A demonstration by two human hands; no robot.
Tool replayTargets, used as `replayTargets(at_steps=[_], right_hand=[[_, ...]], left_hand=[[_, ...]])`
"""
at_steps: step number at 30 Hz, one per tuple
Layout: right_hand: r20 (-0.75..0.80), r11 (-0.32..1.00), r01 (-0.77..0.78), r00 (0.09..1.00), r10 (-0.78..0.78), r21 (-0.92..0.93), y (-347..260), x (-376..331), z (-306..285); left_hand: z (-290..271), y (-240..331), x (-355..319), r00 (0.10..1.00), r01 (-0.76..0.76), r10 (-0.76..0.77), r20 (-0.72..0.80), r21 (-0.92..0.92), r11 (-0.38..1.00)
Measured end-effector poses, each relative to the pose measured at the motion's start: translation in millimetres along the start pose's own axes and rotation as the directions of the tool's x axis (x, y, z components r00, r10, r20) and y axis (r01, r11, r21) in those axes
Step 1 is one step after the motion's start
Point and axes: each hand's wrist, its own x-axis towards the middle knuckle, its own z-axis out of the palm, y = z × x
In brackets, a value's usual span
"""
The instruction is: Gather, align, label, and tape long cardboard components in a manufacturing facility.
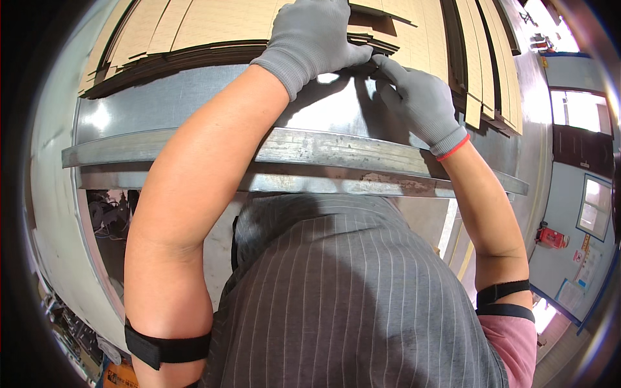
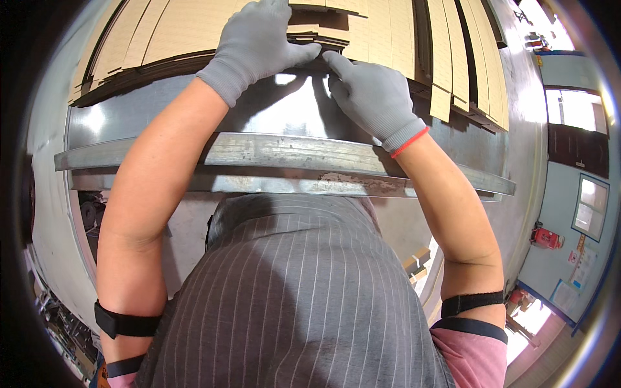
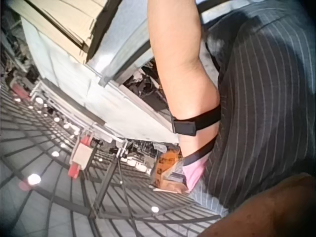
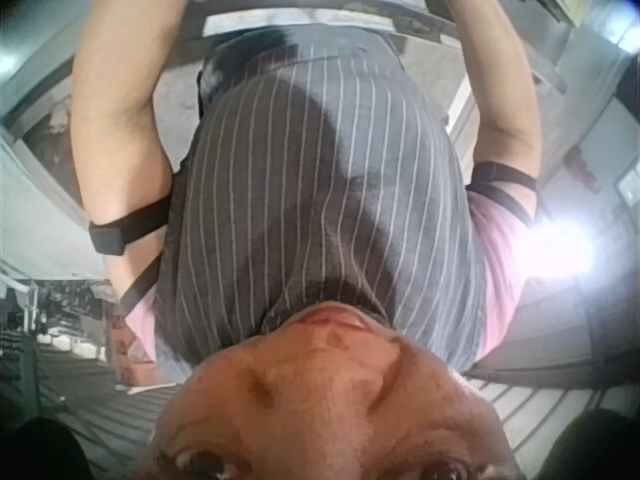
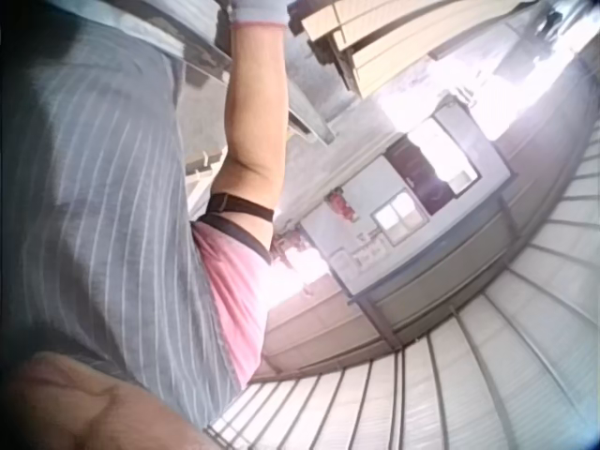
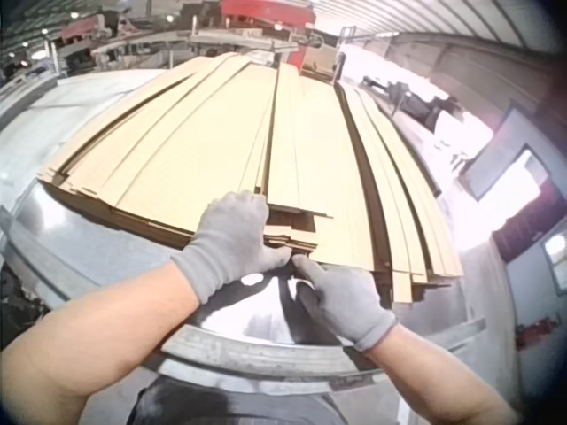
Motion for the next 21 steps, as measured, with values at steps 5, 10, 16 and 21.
replayTargets(at_steps=[5,10,16,21], right_hand=[[0.103,0.968,-0.066,0.99,0.093,-0.243,2,23,15],[0.133,0.956,-0.146,0.974,0.185,-0.255,-1,32,22],[0.155,0.947,-0.257,0.945,0.288,-0.19,-5,36,20],[0.15,0.945,-0.272,0.942,0.3,-0.18,-8,38,19]], left_hand=[[0,0,2,1.0,0.019,-0.02,-0.007,-0.139,0.99],[2,-2,1,0.996,0.036,-0.052,-0.068,-0.218,0.975],[-3,-2,2,0.998,0.06,-0.066,-0.021,-0.235,0.97],[0,-5,2,0.997,0.041,-0.054,-0.055,-0.215,0.976]])
